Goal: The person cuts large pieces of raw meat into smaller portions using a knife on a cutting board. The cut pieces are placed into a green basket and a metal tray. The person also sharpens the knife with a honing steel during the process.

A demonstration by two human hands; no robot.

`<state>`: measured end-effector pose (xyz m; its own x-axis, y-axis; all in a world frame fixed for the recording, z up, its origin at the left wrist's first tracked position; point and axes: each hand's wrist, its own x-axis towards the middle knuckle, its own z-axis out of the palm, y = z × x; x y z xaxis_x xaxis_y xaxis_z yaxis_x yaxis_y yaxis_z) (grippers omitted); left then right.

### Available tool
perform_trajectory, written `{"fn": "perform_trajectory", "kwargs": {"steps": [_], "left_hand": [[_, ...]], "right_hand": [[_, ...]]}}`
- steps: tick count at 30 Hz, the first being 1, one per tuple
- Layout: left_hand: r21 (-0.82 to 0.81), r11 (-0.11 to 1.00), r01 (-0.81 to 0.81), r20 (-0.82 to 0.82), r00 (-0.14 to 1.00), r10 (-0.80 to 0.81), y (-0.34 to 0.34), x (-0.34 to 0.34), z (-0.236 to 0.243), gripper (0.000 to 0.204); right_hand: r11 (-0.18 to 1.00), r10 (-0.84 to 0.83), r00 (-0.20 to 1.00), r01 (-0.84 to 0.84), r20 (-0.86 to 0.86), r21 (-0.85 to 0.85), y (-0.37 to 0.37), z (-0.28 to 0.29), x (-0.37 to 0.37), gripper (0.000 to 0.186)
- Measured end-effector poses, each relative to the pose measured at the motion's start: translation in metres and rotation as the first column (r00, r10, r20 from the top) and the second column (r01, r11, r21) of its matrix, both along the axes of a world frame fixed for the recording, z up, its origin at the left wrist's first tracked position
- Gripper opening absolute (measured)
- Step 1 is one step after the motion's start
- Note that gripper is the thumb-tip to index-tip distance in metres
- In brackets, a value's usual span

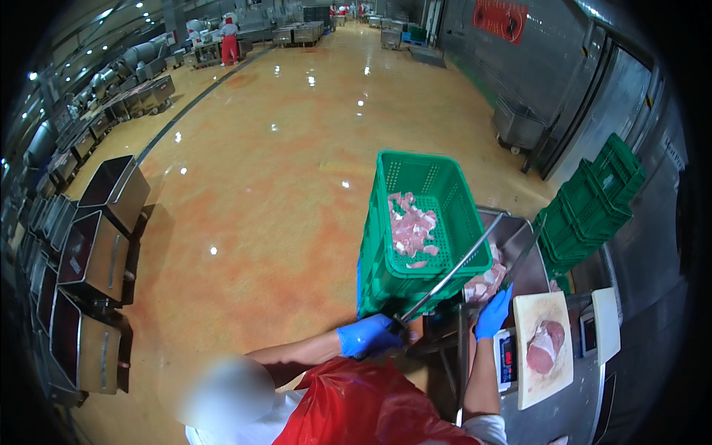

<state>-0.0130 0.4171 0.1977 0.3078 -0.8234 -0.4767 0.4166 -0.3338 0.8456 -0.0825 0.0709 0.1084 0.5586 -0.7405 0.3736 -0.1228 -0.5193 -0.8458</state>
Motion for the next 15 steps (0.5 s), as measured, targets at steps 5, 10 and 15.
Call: {"fn": "perform_trajectory", "kwargs": {"steps": [5,10,15], "left_hand": [[-0.001,0.999,-0.05,-0.026,0.998,0.05,-0.016,0.003,-0.025,0.02],[0.043,0.987,-0.157,0.714,0.696,0.079,0.003,0.036,-0.056,0.028],[0.103,0.846,-0.522,0.99,0.134,-0.038,0.045,0.054,-0.017,0.019]], "right_hand": [[0.804,0.388,0.699,-0.576,-0.601,-0.15,0.114,0.041,-0.003,0.052],[0.958,0.272,0.958,-0.279,-0.094,-0.071,-0.009,0.013,0.047,0.051],[0.99,-0.079,0.989,0.063,0.121,0.127,-0.015,0.068,0.024,0.049]]}}
